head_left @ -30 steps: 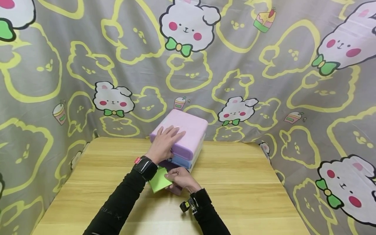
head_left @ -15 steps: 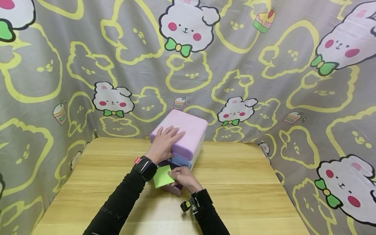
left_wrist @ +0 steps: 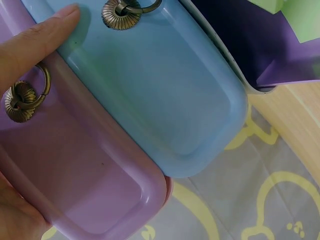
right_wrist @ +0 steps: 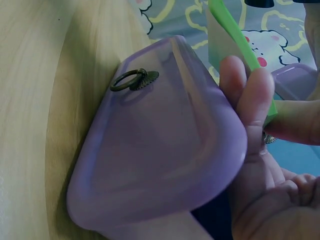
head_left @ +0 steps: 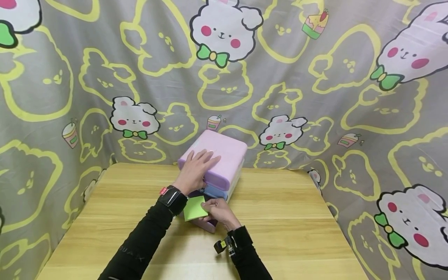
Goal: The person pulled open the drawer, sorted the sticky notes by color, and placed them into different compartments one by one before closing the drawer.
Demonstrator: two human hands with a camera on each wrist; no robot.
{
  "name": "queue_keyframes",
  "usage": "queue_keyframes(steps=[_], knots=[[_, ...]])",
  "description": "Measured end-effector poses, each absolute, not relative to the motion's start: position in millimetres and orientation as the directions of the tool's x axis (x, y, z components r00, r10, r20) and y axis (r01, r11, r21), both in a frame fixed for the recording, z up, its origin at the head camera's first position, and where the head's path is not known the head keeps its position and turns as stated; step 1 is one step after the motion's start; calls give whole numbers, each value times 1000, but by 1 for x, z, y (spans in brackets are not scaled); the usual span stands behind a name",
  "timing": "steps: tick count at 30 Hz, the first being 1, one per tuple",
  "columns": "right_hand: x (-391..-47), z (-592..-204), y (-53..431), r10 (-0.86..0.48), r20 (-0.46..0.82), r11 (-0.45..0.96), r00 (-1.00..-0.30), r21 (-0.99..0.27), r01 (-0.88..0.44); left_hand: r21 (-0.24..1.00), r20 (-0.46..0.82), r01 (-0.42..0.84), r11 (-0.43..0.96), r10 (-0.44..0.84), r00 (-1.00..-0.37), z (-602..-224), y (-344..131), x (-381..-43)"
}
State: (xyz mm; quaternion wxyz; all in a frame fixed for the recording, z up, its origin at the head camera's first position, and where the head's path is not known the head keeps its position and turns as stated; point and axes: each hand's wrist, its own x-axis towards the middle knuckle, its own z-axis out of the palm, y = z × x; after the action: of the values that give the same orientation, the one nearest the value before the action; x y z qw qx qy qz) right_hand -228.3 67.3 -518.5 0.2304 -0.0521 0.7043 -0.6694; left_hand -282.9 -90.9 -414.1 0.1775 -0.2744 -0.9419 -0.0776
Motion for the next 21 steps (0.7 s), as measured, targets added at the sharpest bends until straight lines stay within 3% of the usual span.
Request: queue_keyframes(steps=[21], knots=[[-216,-520,54,-402,-282,86,-871,-959,270,35,366,538,842,490,-791,-415,-91,-283]])
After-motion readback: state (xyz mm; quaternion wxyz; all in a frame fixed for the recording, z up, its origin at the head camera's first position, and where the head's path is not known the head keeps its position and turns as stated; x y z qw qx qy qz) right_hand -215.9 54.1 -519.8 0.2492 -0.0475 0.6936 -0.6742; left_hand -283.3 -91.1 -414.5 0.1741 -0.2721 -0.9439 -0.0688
